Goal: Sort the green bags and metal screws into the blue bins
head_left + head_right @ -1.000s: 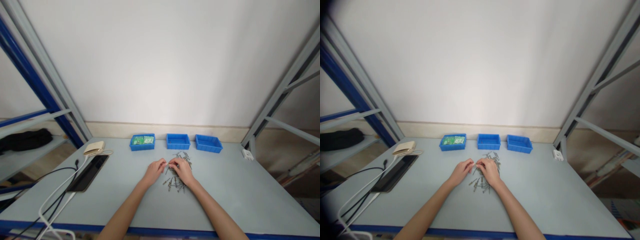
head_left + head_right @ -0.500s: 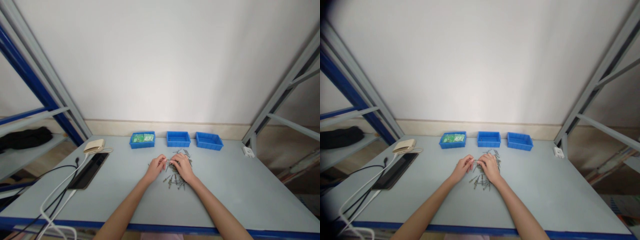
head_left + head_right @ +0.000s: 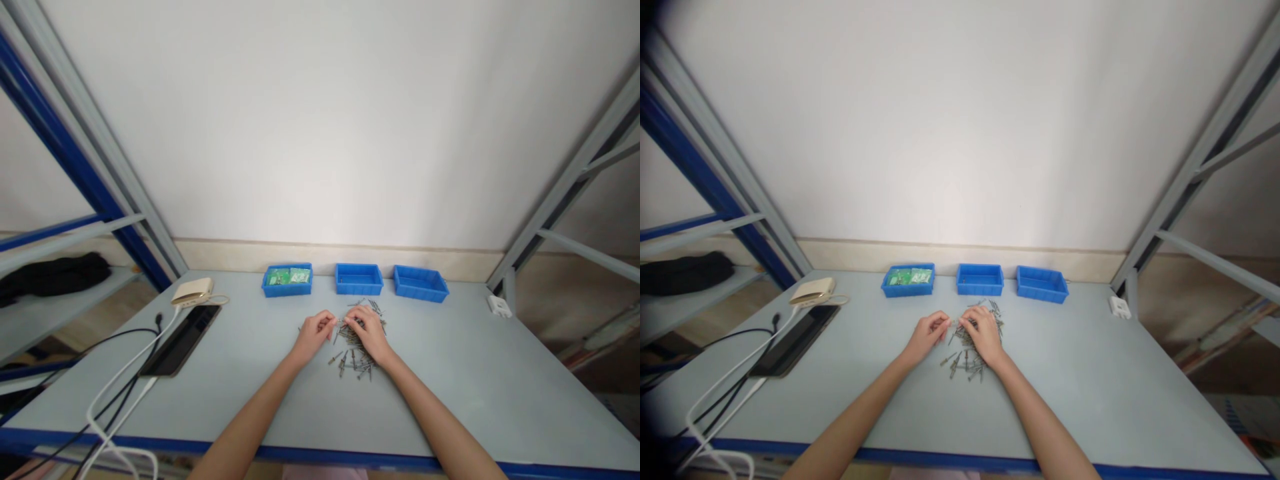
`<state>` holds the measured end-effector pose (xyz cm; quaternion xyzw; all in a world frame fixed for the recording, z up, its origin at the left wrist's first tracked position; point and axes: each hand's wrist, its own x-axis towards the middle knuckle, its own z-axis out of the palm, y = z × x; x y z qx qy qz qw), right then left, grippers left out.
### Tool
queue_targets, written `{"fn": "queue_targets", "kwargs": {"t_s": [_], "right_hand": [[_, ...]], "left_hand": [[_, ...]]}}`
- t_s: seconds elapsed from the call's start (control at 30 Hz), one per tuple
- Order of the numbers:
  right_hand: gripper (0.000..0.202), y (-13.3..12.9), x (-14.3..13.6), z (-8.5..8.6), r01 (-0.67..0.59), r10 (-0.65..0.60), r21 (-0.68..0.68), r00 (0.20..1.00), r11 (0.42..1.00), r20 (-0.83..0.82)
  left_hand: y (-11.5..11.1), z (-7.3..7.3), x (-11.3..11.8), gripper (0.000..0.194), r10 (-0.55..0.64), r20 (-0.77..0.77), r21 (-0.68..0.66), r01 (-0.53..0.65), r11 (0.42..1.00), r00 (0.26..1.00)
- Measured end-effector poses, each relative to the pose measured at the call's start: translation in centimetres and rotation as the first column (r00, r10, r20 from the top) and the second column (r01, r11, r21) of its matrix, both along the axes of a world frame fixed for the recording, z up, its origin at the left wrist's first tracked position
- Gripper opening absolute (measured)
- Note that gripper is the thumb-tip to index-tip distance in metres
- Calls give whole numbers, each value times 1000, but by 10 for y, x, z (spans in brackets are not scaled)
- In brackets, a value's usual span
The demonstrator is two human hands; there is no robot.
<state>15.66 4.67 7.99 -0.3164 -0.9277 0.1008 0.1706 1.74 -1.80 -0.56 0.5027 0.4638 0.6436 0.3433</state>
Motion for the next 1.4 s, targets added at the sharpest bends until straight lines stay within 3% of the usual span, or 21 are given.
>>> {"fn": "queue_targets", "kwargs": {"t_s": [0.13,0.47,0.7,0.93,1.13,1.27,1.33,1.4], "right_hand": [[23,8,3,-2,17,-18,-11,999,1000,-51],[27,8,4,-4,-7,0,-63,993,998,-119],[22,9,3,-1,-15,12,-23,993,1000,-114],[28,5,1,-1,-55,53,-27,995,998,-79],[35,43,-27,28,134,-115,157,986,979,-124],[29,72,-47,53,300,-340,383,939,874,40],[25,73,-50,59,267,-363,454,922,850,137],[22,65,-46,59,115,-230,396,939,911,257]], "left_hand": [[3,-3,0,27,-21,63,3,21,1000,998],[2,-4,0,32,-5,29,20,5,1000,1000],[4,-6,0,26,-3,52,2,3,1000,999],[0,-5,-2,42,30,23,10,-30,1000,999],[7,-14,-20,43,177,188,-6,-179,984,966],[9,-20,-31,45,261,237,-23,-263,964,936],[9,-22,-33,46,278,247,-30,-280,960,928],[9,-22,-33,47,276,253,-30,-277,960,927]]}}
